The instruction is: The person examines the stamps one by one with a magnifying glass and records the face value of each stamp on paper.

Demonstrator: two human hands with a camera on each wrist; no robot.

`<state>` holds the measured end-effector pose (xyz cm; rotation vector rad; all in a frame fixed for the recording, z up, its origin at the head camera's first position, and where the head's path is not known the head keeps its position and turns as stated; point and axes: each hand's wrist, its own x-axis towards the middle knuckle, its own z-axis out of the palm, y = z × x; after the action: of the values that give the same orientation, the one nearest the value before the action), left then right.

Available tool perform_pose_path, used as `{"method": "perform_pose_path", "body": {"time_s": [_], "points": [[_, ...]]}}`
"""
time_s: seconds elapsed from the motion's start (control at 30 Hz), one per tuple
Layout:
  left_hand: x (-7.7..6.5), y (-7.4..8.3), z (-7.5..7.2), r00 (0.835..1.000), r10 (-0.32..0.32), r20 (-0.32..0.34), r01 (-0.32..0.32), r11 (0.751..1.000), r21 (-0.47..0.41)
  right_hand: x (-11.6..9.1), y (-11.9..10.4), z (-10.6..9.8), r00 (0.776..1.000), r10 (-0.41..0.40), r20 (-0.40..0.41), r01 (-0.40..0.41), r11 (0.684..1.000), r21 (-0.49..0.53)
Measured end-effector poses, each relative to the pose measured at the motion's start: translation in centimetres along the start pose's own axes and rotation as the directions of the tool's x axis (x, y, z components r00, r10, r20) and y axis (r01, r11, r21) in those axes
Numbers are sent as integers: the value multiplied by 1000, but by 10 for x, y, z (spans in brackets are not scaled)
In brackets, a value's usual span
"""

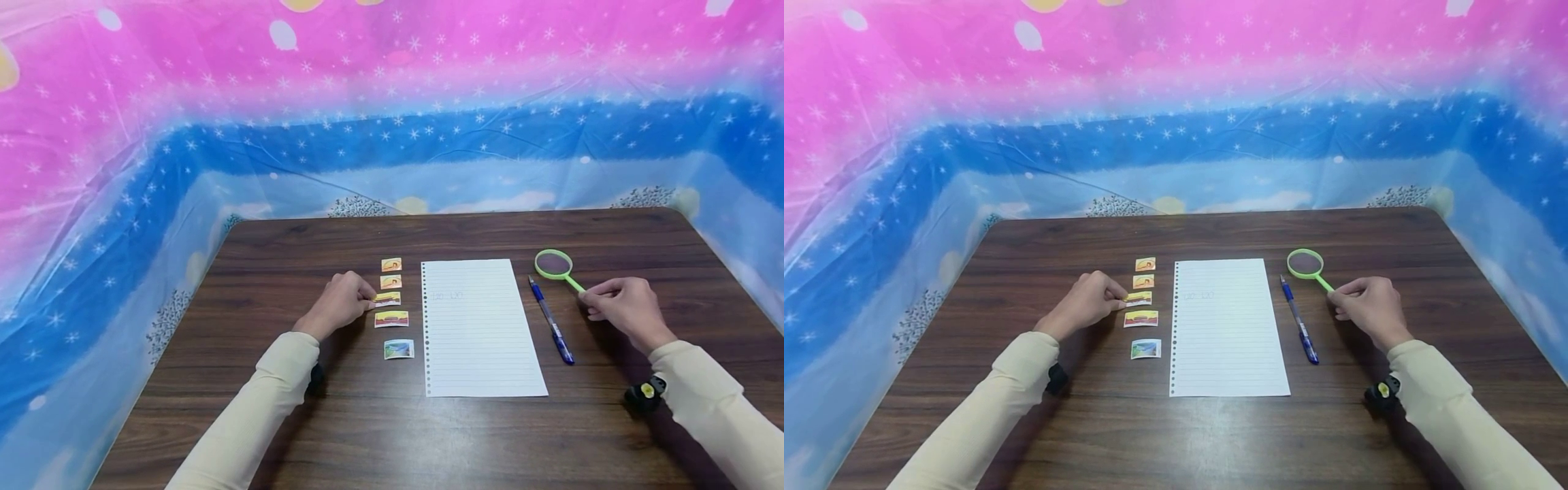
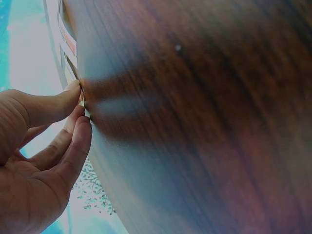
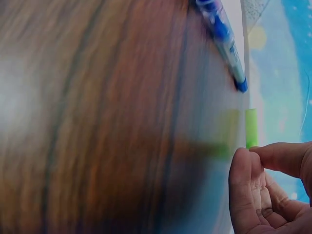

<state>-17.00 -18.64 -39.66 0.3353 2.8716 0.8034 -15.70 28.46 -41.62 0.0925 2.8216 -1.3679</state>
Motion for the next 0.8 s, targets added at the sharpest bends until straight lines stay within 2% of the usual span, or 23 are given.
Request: {"method": "perform_pose_path", "body": {"time_s": [0.37, 0.8], "points": [[0, -1, 0, 1000, 0, -3, 0, 1000, -5, 1, 10, -4, 1000, 14, -7, -14, 1000, -4], [-1, 0, 1, 1000, -10, -4, 10, 1000, -8, 2, 12, -3, 1000, 22, -11, -23, 996, -85]]}}
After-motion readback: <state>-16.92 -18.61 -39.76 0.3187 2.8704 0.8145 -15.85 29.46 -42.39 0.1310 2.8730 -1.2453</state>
